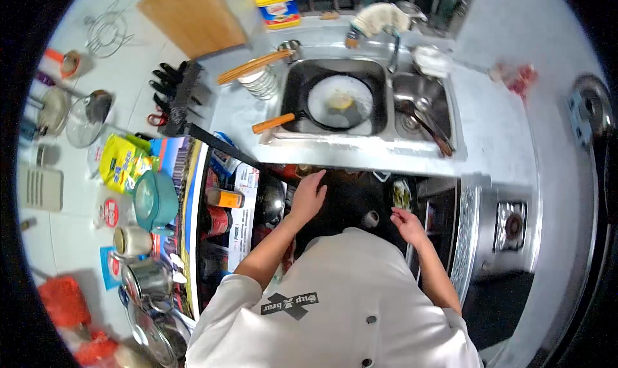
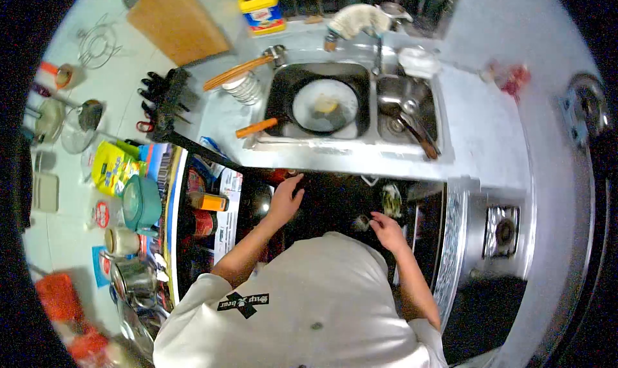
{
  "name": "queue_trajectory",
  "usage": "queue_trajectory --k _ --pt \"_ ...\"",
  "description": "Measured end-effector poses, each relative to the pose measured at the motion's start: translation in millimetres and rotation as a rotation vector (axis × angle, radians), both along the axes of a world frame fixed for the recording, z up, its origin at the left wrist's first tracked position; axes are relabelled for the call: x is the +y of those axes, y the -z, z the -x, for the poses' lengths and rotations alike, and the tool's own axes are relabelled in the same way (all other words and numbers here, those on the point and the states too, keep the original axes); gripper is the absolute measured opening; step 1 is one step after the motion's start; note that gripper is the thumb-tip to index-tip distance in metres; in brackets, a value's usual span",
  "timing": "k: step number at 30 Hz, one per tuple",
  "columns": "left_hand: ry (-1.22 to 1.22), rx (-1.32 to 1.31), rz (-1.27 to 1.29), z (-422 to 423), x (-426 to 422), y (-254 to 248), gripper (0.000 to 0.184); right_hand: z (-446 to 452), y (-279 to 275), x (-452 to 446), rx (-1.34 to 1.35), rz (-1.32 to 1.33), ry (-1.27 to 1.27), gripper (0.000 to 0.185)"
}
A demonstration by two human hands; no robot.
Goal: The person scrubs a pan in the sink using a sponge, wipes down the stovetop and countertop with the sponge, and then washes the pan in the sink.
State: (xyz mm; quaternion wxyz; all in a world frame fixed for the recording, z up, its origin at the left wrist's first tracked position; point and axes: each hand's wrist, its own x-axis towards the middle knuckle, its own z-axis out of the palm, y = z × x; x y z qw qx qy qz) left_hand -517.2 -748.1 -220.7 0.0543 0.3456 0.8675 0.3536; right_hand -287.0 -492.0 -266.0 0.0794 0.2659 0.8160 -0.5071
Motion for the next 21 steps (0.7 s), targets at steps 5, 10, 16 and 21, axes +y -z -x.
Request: queue_trajectory --k 5,10,16,21 --pt "-0.114 0.041 0.027 25.7 7.7 -17.7 0.041 72.5 -29.6 36.0 -0.007 0.119 -0.110 0.040" --pt "-0.136 0.132 0.052 49.8 20.5 -9.4 0.044 122.9 -32.5 44.8 0.045 0.143 -0.219 0.038" --pt "-0.052 0.223 0.214 120.0 49.7 27.9 0.050 171.3 -47.3 44.2 0.011 0.083 -0.221 0.035" --pt "-0.070 0.261 0.267 183.4 68.3 57.3 0.051 215.2 -49.4 56.1 -0.004 0.088 -0.094 0.035"
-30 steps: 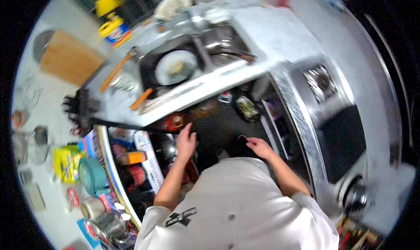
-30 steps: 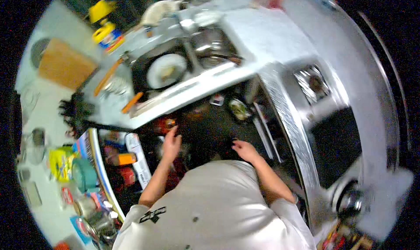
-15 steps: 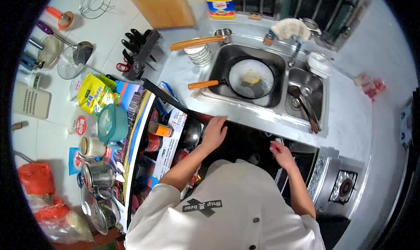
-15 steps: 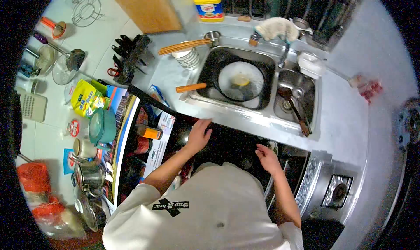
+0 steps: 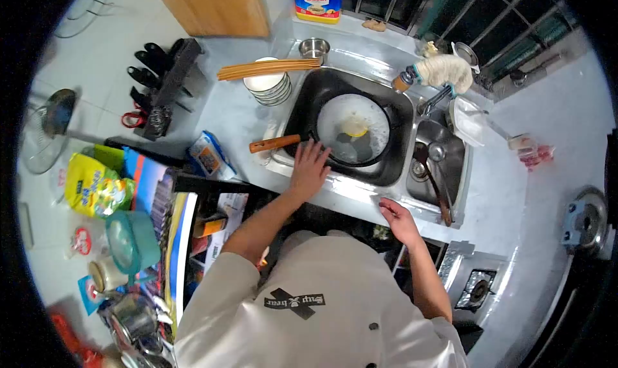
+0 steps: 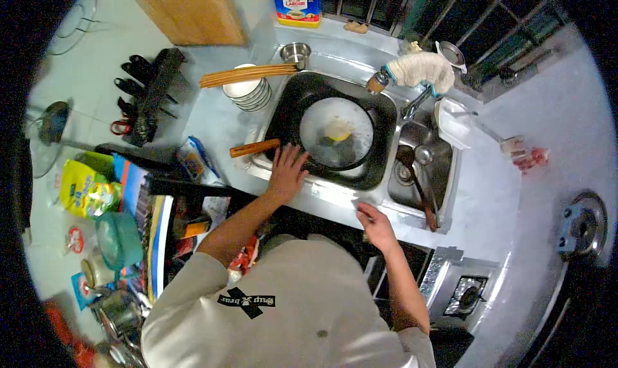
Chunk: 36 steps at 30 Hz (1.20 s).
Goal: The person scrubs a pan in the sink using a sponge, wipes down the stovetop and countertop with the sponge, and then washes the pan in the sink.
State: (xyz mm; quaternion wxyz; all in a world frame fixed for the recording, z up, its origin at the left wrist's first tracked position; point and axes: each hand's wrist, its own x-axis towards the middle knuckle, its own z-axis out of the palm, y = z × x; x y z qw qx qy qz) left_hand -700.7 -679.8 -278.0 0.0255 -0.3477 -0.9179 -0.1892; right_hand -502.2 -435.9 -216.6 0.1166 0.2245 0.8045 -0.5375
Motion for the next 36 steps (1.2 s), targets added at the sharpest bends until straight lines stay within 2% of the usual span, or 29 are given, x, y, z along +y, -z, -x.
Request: queue_trajectory --k 6,9,11,13,15,16,18,19,21,22,25,26,28,29,31,32,33,35,36 --pt "0.066 -0.085 0.064 27.6 -6.5 10.1 0.055 87.1 -1.0 3.8 -0.015 -0.229 -0.089 0.036" --pt "0.069 -0.118 0.053 28.4 -7.1 12.7 0.056 138.5 41.2 7.4 0.141 -0.448 -0.290 0.036" --pt "0.041 -0.128 0.073 29.2 -8.1 18.4 0.057 182.0 70.2 6.8 0.113 -0.538 -0.395 0.042" --pt "0.050 -0.130 0.020 31.2 -7.6 25.4 0.057 221.0 104.3 10.6 0.294 -0.687 -0.482 0.046" --pt "0.049 -0.142 0.042 32.0 -7.4 21.8 0.057 256.0 136.9 11.6 0.275 -0.884 -0.491 0.054" --pt "0.050 -0.151 0.065 33.0 -6.6 22.6 0.057 269.0 148.5 10.6 0.266 -0.870 -0.493 0.054" --pt "0.056 -0.181 0.093 33.5 -6.2 23.3 0.057 281.5 170.0 6.0 0.301 -1.102 -0.449 0.050" --pt "0.057 -0.201 0.093 33.3 -6.2 21.9 0.059 282.5 178.9 2.0 0.285 -1.094 -0.456 0.050" --pt "0.056 -0.221 0.080 33.8 -5.7 25.0 0.060 288.4 185.1 -5.5 -0.160 -1.095 -0.751 0.041" --pt "0.060 -0.225 0.082 34.4 -6.2 28.1 0.060 282.2 180.0 -7.8 -0.144 -1.018 -0.797 0.032" --pt "0.065 -0.215 0.074 36.6 -6.3 24.3 0.059 268.4 169.6 1.1 -0.031 -1.076 -0.939 0.028" --pt "0.077 -0.211 0.076 36.7 -6.6 21.4 0.059 261.8 166.4 7.7 -0.026 -1.088 -0.940 0.028" --pt "0.076 -0.218 0.049 37.1 -7.2 22.6 0.058 250.2 157.8 22.6 0.010 -0.828 -0.331 0.024" --pt "0.079 -0.229 0.033 37.7 -7.7 23.5 0.057 248.2 153.3 26.6 0.017 -0.834 -0.332 0.024" --pt "0.067 -0.209 0.033 36.8 -8.0 20.2 0.056 244.8 140.5 32.0 -0.138 -0.863 -0.153 0.025" --pt "0.058 -0.191 0.037 37.7 -7.5 19.4 0.055 239.0 160.0 39.1 -0.231 -0.935 -0.306 0.026" --pt "0.058 -0.188 0.039 38.1 -7.1 18.3 0.055 232.8 180.1 44.5 -0.229 -0.934 -0.305 0.026" --pt "0.061 -0.206 0.063 38.7 -7.6 17.4 0.055 224.8 213.2 49.2 0.493 -1.071 -0.687 0.026" --pt "0.062 -0.204 0.072 38.6 -7.4 18.9 0.055 229.2 212.8 47.1 0.497 -1.064 -0.682 0.026"
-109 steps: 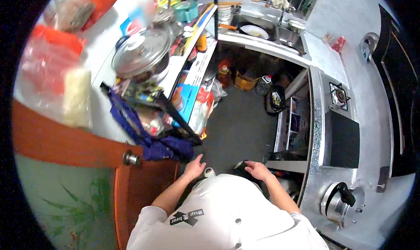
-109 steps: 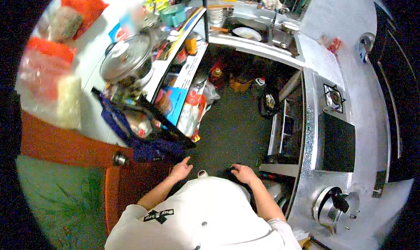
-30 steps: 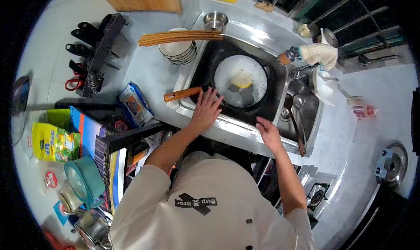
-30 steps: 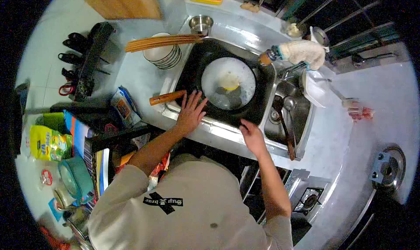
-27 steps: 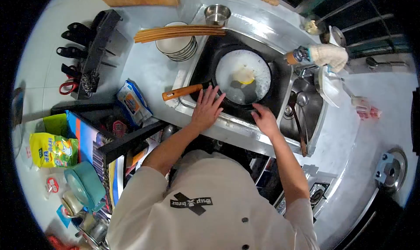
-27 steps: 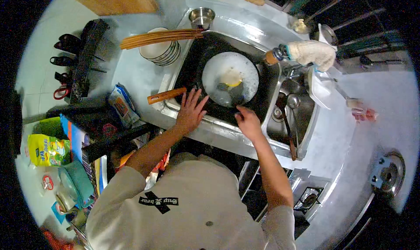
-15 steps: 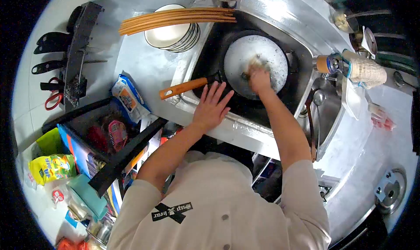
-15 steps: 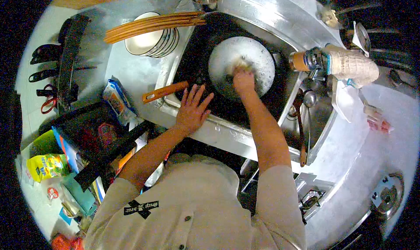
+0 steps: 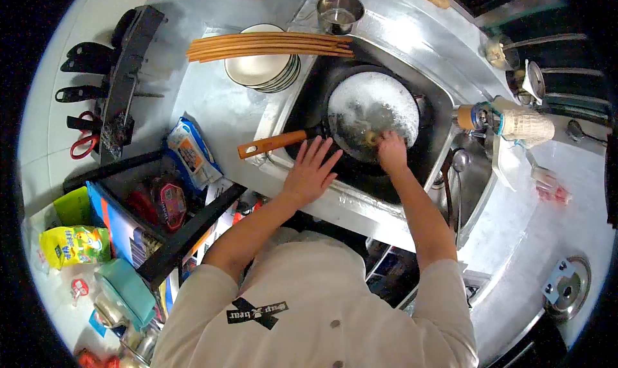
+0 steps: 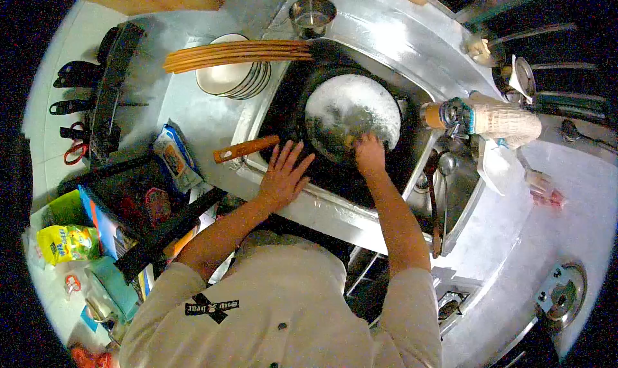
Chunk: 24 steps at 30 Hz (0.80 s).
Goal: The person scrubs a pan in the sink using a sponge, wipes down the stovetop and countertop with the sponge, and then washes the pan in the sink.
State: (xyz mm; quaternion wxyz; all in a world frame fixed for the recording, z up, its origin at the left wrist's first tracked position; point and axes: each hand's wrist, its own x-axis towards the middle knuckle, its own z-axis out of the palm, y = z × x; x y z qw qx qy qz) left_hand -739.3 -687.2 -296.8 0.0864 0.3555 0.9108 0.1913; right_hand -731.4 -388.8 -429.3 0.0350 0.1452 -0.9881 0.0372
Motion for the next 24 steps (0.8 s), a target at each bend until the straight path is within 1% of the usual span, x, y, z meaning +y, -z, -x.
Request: queue_trajectory --k 3,4,5,7,8,9,11,12,13,14,15,17,18,19,21,22,23,24 --pt "0.005 0.016 -0.018 -4.7 2.7 5.5 0.058 24.6 -20.0 -14.8 -0.388 -0.019 0.525 0.017" --pt "0.002 0.020 -0.007 -5.0 2.3 7.6 0.059 28.4 -19.7 -21.6 -0.523 -0.151 0.297 0.017" --pt "0.006 0.028 0.003 -3.3 1.9 9.2 0.060 30.0 -19.9 -30.5 -0.517 -0.140 0.308 0.017" --pt "0.003 0.035 0.025 -4.3 2.7 4.6 0.059 32.3 -27.2 -40.6 -0.424 -0.021 0.077 0.015" --pt "-0.012 0.038 0.042 -4.6 3.6 1.5 0.058 36.7 -16.3 -34.6 -0.445 0.038 0.295 0.015" --pt "-0.012 0.055 0.041 -4.2 4.5 0.3 0.058 38.6 -27.5 -28.9 -0.428 0.039 0.295 0.015" --pt "-0.049 0.040 0.043 -7.3 5.8 -2.1 0.059 34.7 -58.1 -21.0 -0.545 0.757 0.860 0.022" --pt "-0.049 0.044 0.047 -9.8 8.1 -5.9 0.059 30.9 -56.5 -18.6 -0.557 0.961 0.866 0.027" --pt "-0.092 0.080 -0.004 -10.3 12.0 -10.6 0.060 26.6 -56.8 -14.3 -0.550 0.965 0.858 0.027" --pt "-0.137 0.117 -0.057 -9.7 15.8 -15.0 0.061 19.4 -57.6 -10.3 -0.519 1.189 0.903 0.026" --pt "-0.141 0.121 -0.057 -10.0 22.9 -21.7 0.061 12.9 -69.2 -9.7 -0.488 1.414 0.946 0.025" --pt "-0.206 -0.147 -0.416 -13.6 49.0 -35.1 0.059 6.5 -107.6 -7.6 -0.488 1.459 0.928 0.025" --pt "-0.294 -0.275 -0.504 -14.8 65.2 -33.7 0.054 6.3 -119.9 -8.1 -0.479 1.506 0.909 0.025" --pt "-0.294 -0.270 -0.507 -13.5 85.9 -24.6 0.054 4.2 -122.2 -10.4 -0.475 1.506 0.904 0.025" --pt "-0.825 -1.110 -1.048 -3.5 121.1 -0.5 0.049 -3.7 -125.9 -18.8 -0.313 1.361 0.673 0.021" --pt "-0.823 -1.115 -1.052 6.0 127.8 5.0 0.049 -8.8 -135.7 -26.6 -0.145 1.178 0.546 0.020" --pt "-0.819 -1.459 -1.217 16.6 134.7 11.0 0.050 -15.8 -146.2 -32.6 -0.266 1.149 0.546 0.021" --pt "-0.790 -1.817 -1.365 24.5 142.3 15.2 0.052 -19.8 -172.9 -42.5 -0.391 1.206 0.535 0.024"
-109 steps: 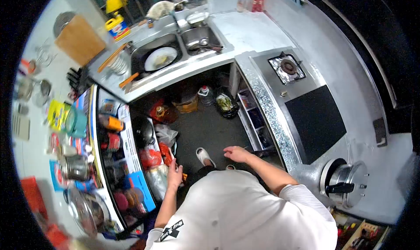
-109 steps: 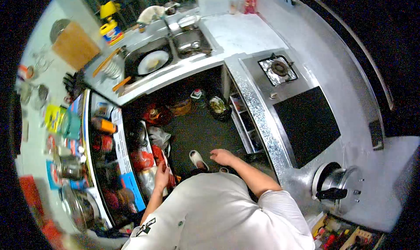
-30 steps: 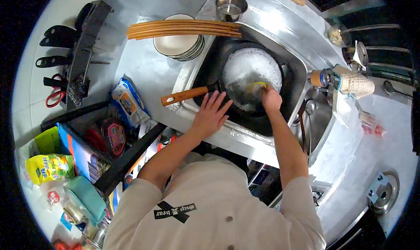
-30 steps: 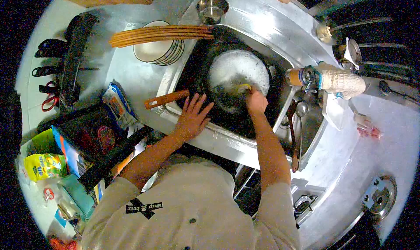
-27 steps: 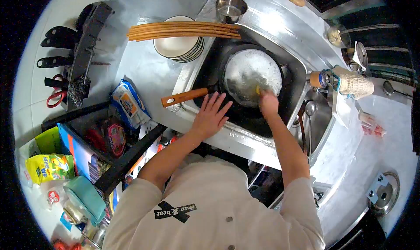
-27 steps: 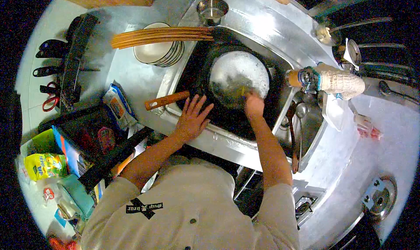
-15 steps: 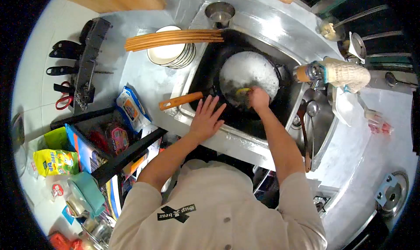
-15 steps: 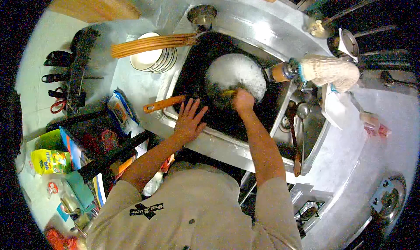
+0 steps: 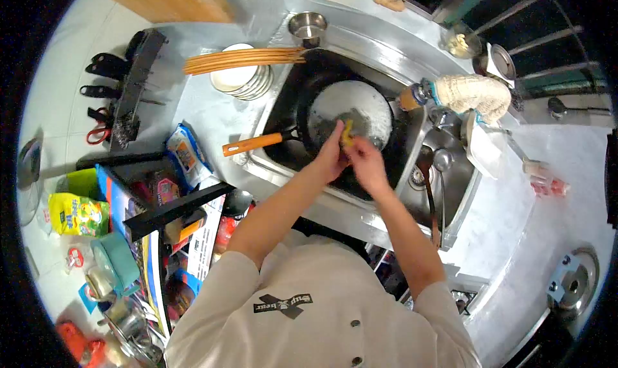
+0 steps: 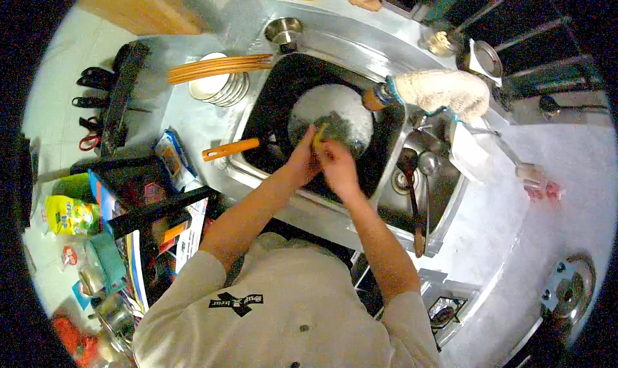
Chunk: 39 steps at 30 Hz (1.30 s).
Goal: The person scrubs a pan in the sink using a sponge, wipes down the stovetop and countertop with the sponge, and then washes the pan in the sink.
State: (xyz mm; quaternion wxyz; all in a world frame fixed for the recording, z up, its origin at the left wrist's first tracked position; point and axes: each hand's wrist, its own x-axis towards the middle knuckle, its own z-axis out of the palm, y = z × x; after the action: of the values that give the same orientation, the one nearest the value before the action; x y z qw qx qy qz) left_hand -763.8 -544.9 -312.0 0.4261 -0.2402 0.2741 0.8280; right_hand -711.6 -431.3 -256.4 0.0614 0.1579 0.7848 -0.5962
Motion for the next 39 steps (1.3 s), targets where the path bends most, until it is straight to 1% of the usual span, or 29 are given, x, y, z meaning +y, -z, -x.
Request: queue_trajectory --k 1,2,3,4,5,6,8,9,11,12,13,15,16,18,19,20,21,23,25,26,27,29,30,31,33,34,35,37,39 --pt "-0.004 -0.064 0.064 6.3 5.1 -4.6 0.049 -9.4 17.8 -7.7 0.078 -0.141 -0.043 0.029" --pt "0.006 0.001 0.054 10.9 9.1 -8.8 0.047 -12.3 -7.0 -13.5 0.114 -0.278 -0.073 0.034" --pt "0.021 0.062 0.043 13.9 12.4 -9.3 0.044 -17.3 -1.7 -15.8 0.193 -0.457 -0.074 0.036" --pt "-0.002 0.203 0.157 19.3 17.0 -4.4 0.038 -21.4 -4.1 -17.8 0.229 -0.474 -0.044 0.036" --pt "0.086 0.296 0.385 26.9 19.2 0.6 0.035 -25.8 -7.0 -17.2 0.267 -0.492 -0.014 0.036" --pt "0.047 0.361 0.565 33.2 23.2 15.7 0.036 -32.6 -9.5 -14.1 0.250 -0.505 0.017 0.036" --pt "0.380 0.762 1.040 60.9 22.2 51.4 0.037 -53.1 -15.7 -6.5 0.134 -0.372 -0.052 0.033" --pt "0.402 0.764 1.027 68.5 22.3 56.0 0.037 -65.5 -20.3 -4.2 0.119 -0.376 -0.034 0.033" --pt "0.637 1.371 1.438 83.6 19.1 57.5 0.040 -94.2 -29.7 0.6 -0.026 -0.403 0.061 0.032" --pt "0.845 1.455 1.338 98.0 17.5 40.1 0.040 -109.3 -29.4 2.4 -0.055 -0.421 0.096 0.032" --pt "0.849 1.462 1.331 101.2 16.5 43.2 0.040 -123.7 -28.0 3.8 -0.082 -0.441 0.129 0.032" --pt "0.473 2.048 1.626 101.5 13.0 52.1 0.044 -150.0 -32.2 0.6 -0.158 -0.420 0.204 0.032" --pt "0.477 2.053 1.617 99.5 10.6 61.2 0.044 -161.5 -34.4 -3.5 -0.231 -0.394 0.271 0.032" --pt "0.704 2.003 1.510 93.9 4.1 86.6 0.042 -177.6 -36.6 -15.0 -0.300 -0.360 0.340 0.032" --pt "0.705 2.015 1.503 93.2 1.6 97.2 0.042 -183.8 -35.7 -20.8 -0.362 -0.326 0.405 0.032" --pt "0.856 2.046 1.398 93.2 -0.5 107.0 0.042 -190.1 -32.2 -26.6 -0.354 -0.356 0.395 0.032" --pt "1.006 2.068 1.288 93.8 -0.8 103.9 0.043 -189.9 -34.3 -33.0 -0.388 -0.357 0.398 0.033" --pt "1.080 2.022 1.165 92.7 3.7 97.2 0.042 -187.3 -37.6 -42.3 -0.386 -0.261 0.428 0.033" --pt "1.311 1.845 1.043 93.3 11.0 91.0 0.041 -187.5 -28.8 -44.3 -0.360 -0.270 0.400 0.034" --pt "1.300 1.740 1.174 96.3 19.3 87.7 0.030 -186.3 -23.9 -44.9 -0.334 -0.280 0.363 0.035" --pt "1.305 1.749 1.169 99.9 25.4 91.1 0.030 -180.5 -25.1 -44.6 -0.333 -0.278 0.372 0.035" --pt "0.736 1.313 1.318 103.2 35.5 103.3 0.035 -168.0 -36.0 -44.6 -0.288 -0.331 0.344 0.036" --pt "0.825 1.166 1.242 117.3 39.3 97.9 0.047 -162.1 -38.1 -44.6 -0.297 -0.293 0.360 0.035" --pt "0.824 1.168 1.246 115.8 39.9 92.6 0.047 -156.1 -36.6 -45.0 -0.293 -0.290 0.360 0.035" --pt "0.537 0.883 0.915 104.9 43.0 74.4 0.048 -141.8 -31.7 -47.5 -0.265 0.033 0.472 0.038" --pt "0.423 0.785 0.810 95.8 42.4 63.4 0.041 -130.1 -27.8 -47.5 -0.294 0.177 0.459 0.041" --pt "0.429 0.794 0.815 85.6 39.3 51.3 0.041 -116.1 -24.5 -51.3 -0.288 0.185 0.464 0.041" --pt "0.325 0.438 0.585 67.0 34.1 9.7 0.034 -74.2 -21.3 -59.2 -0.225 0.677 0.710 0.046" --pt "0.293 0.346 0.480 45.7 25.0 -6.4 0.034 -38.8 -2.4 -58.9 -0.183 0.772 0.740 0.047"
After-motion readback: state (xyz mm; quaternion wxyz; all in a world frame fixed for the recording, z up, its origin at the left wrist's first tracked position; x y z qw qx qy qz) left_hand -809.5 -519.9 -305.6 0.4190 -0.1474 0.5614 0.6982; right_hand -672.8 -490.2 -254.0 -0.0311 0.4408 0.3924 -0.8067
